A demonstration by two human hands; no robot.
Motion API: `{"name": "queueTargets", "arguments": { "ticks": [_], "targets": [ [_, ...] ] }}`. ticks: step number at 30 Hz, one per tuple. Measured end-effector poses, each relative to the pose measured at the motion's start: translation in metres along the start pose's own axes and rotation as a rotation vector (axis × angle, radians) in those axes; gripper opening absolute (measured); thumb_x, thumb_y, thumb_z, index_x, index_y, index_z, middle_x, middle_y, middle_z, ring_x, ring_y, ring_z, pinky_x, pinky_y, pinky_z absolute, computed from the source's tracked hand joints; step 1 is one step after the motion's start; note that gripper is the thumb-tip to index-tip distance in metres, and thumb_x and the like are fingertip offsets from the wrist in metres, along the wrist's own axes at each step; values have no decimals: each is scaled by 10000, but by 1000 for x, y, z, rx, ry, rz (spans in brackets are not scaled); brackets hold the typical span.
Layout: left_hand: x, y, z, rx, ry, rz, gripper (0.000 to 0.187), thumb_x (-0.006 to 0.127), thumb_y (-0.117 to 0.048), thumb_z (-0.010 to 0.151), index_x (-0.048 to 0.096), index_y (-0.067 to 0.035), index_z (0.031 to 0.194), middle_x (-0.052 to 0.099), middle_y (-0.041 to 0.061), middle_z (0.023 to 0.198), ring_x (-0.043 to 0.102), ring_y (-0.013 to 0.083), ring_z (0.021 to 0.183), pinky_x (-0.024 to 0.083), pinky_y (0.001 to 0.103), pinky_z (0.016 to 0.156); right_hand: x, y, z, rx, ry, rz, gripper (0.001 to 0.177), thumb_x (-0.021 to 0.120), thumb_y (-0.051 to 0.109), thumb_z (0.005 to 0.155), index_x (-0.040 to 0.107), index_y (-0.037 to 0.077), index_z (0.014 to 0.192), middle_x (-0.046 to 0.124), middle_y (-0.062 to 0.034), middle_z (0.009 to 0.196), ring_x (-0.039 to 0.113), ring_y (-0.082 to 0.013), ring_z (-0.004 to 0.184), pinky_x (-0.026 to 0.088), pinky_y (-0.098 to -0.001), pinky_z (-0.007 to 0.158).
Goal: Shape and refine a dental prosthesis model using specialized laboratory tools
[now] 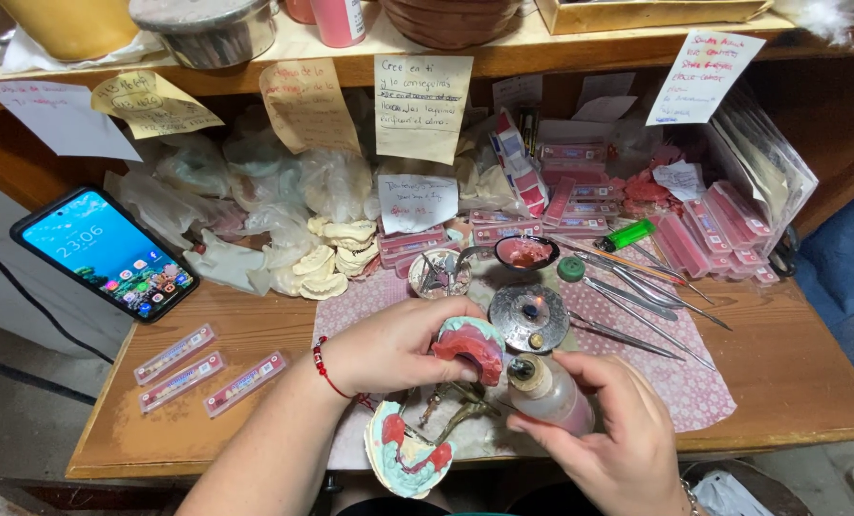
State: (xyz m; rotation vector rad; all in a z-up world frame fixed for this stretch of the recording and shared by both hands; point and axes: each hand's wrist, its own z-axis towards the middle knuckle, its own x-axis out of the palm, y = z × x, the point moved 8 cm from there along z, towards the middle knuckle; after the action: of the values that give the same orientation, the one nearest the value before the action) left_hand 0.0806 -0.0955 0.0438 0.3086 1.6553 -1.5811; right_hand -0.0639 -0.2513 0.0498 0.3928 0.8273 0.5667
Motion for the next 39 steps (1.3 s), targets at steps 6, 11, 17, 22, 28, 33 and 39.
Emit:
{"name": "queueTargets", "arguments": {
  "ticks": [6, 11, 17, 22, 28, 33, 39],
  "targets": [
    [-1, -2, 0, -2, 7, -17, 458, 762, -377, 879, 594, -144, 1235, 751, 44, 1102, 726, 189, 974, 534, 310, 843, 0, 0, 0, -4, -1, 7, 693, 964, 401, 639, 674, 77, 1178, 767, -30, 1047, 736, -171, 915, 555, -297, 850],
    [-3, -5, -4, 48, -8, -62, 420, 730, -366, 912, 587, -146, 1240, 725, 12, 1079, 700, 153, 946, 530, 294, 847, -13, -39, -12, 247, -74, 165, 758, 969, 270, 578, 654, 68, 1237, 729, -62, 1188, 699, -171, 1104, 518, -299, 1020],
    [2, 0, -6, -31, 11, -145, 434, 735, -294, 920, 544, -153, 1282, 737, -23, 1017, 673, 94, 845, 528, 249, 768, -113, -164, -39, 538, -458, 220, 680, 830, 55, 751, 474, 77, 1330, 649, -102, 1200, 620, -148, 1005, 490, -262, 902],
    [12, 22, -6, -126, 40, -34, 496, 677, -358, 914, 498, -189, 1345, 738, -31, 941, 646, 123, 736, 512, 260, 741, -155, -253, -69, 575, -552, 271, 569, 734, -29, 879, 416, 67, 1341, 633, -169, 1363, 631, -177, 1174, 520, -307, 1069],
    [12, 27, -3, -96, -33, -50, 481, 661, -286, 880, 538, -168, 1329, 664, -8, 1088, 650, 143, 841, 502, 266, 833, -155, -238, -71, 568, -542, 120, 787, 806, 10, 808, 404, 49, 1484, 605, -171, 1351, 599, -172, 1197, 528, -335, 1012],
    [12, 23, -1, -44, 0, -95, 395, 702, -284, 887, 589, -174, 1249, 685, -13, 1015, 670, 138, 786, 520, 270, 774, -103, -120, 1, 86, -210, -350, 71, 742, 130, 952, 777, 86, 995, 774, -54, 971, 709, -201, 886, 538, -337, 878],
    [10, 19, 0, -20, 38, -230, 332, 702, -316, 925, 606, -159, 1201, 685, -37, 870, 594, 109, 721, 496, 259, 684, -11, -165, 67, 13, 409, -560, 201, 620, 118, 866, 715, 175, 1034, 755, -86, 923, 713, -355, 911, 557, -499, 767]
  ]
}}
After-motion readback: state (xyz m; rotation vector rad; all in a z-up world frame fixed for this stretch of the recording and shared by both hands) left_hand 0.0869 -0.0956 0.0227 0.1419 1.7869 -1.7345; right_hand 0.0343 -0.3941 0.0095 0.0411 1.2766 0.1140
